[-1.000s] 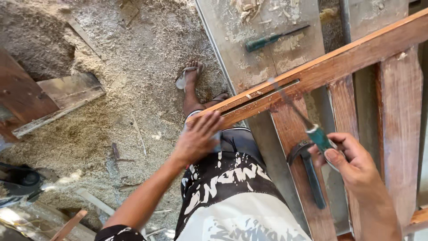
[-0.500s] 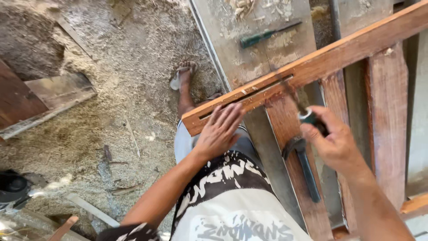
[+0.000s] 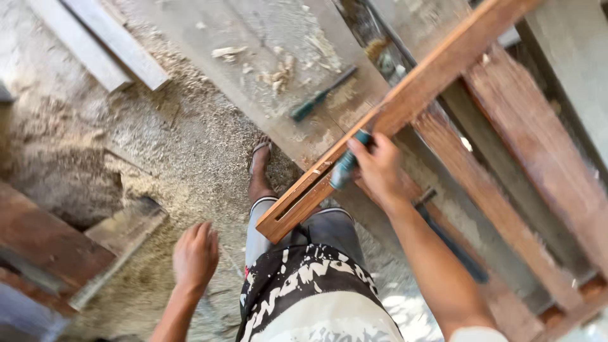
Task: The person uses a chisel and hammer to carve a long slot into a wooden frame. They repeatedly position the chisel, strike it with a hammer, and clear wood shavings from the slot. The work is performed on a wooden frame resting on a workbench in a workshop.
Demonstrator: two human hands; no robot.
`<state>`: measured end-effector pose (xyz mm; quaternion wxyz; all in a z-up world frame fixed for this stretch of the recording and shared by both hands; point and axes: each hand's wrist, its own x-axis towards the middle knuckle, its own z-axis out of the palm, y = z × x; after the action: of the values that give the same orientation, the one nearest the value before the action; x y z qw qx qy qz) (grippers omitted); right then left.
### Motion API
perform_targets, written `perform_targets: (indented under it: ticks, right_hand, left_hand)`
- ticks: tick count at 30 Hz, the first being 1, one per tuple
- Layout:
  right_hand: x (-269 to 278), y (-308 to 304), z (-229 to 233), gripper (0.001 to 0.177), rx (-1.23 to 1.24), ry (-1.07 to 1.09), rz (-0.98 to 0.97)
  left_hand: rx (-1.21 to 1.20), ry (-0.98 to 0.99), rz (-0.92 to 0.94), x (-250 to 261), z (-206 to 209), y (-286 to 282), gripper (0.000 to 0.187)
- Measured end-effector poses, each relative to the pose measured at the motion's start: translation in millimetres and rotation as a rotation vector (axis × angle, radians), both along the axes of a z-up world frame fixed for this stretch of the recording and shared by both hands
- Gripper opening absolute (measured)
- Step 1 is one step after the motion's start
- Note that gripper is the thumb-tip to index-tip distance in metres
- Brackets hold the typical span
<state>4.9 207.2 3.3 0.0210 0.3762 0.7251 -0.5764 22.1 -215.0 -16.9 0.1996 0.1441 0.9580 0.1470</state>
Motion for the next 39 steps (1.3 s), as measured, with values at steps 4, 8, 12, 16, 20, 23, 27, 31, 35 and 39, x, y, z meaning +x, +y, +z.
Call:
perform_targets:
  ticks: [4,8,12,16,20,23,27,31,35,39]
  right_hand:
    - [-51,-21,-51,0.032,0.420,-0.134,0.076]
    - [-80,-36,-74,0.034,0.366,-0.289,-0.030]
    - [-83,-55,-82,0.037,0.490,-0.188,-0.136]
    - [-63,-75,-73,0.038,0.858,0.096,-0.179]
    - [23,-82,-44,0.020,0.589,0.162,-0.386]
    - [112,-84,-14,0.014,0.458,0.102,-0.497]
    - [173,-139,12,0.026,0.187,-0.013,-0.557]
    - [142,-217,20,0.038,-0.187,0.227,-0.516]
    - [91,-256,17,0.029,-0.235,0.389,-0.782]
    - [79,-253,17,0.024,-0.169,0.372,-0.824]
  left_hand:
    - [0.461,0.161,-0.117,-105,-26,129,0.008]
    - [0.431,0.186,-0.394,-183,-51,231,0.024]
    - [0.262,0.023,-0.561,-207,-67,261,0.037]
    - [0.293,-0.026,-0.541,-208,-72,242,0.033]
    - [0.585,-0.125,-0.437,-204,-55,186,0.024]
    - [0.662,-0.264,-0.453,-192,-29,142,0.015]
    - [0.684,-0.554,-0.481,-151,7,101,0.017]
    - [0.651,-0.774,-0.559,-106,35,105,0.023]
    - [0.822,-0.570,-0.859,-85,51,133,0.036]
    - [0.541,-0.704,-1.020,-98,63,149,0.056]
